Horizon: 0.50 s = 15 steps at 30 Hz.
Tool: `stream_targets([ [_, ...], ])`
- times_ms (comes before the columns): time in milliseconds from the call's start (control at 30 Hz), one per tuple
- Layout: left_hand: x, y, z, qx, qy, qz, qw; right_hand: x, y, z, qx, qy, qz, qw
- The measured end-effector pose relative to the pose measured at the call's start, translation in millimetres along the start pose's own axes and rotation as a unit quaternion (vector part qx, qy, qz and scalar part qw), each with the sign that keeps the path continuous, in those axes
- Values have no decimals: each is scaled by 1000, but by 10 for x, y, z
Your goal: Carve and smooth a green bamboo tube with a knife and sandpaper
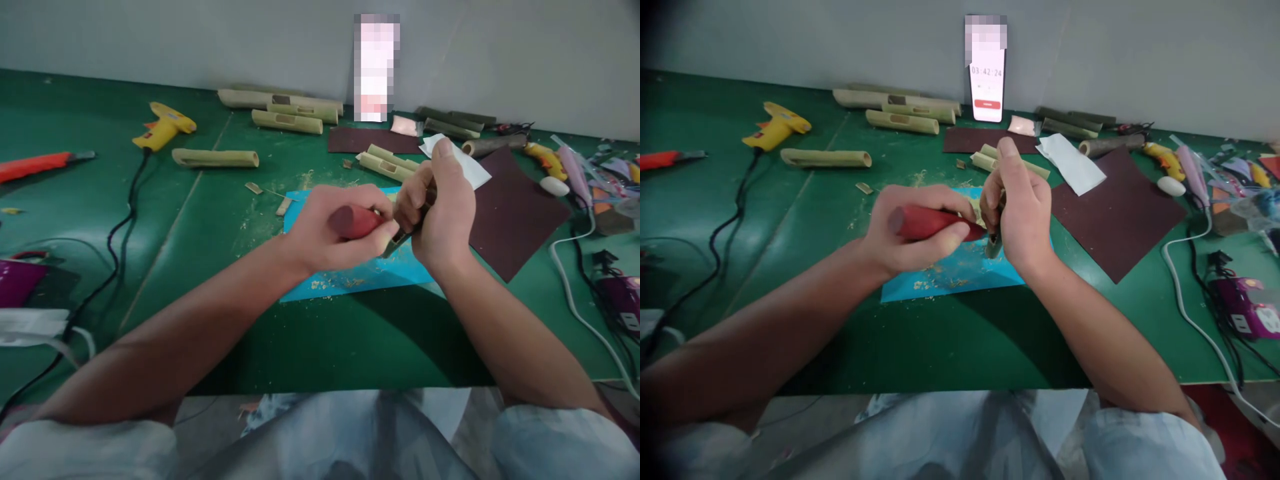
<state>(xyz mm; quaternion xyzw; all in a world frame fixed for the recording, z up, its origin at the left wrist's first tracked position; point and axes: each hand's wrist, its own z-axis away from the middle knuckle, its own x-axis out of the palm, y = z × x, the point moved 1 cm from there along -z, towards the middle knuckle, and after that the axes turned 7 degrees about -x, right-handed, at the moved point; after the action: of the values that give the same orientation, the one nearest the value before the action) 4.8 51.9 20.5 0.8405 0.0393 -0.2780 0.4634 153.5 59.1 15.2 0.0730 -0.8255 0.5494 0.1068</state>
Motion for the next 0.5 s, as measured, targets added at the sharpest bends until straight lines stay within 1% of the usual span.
stream_targets([
  [100,23,9,39,-20,87,37,995,-27,9,-16,4,-10,-1,1000],
  [167,43,11,66,-19,106,55,993,-41,12,-25,8,-14,14,1000],
  [233,64,12,81,-12,98,59,993,-36,11,-23,10,-10,16,1000],
  [300,82,12,86,-9,78,50,996,-7,1,-5,9,-4,2,1000],
  [367,96,2,92,-21,55,36,998,39,-19,29,5,-3,-6,1000],
  [433,105,-18,104,-36,41,27,998,82,-43,65,7,-4,17,1000],
  [500,109,-36,122,-28,30,31,999,102,-60,85,17,-4,48,999],
])
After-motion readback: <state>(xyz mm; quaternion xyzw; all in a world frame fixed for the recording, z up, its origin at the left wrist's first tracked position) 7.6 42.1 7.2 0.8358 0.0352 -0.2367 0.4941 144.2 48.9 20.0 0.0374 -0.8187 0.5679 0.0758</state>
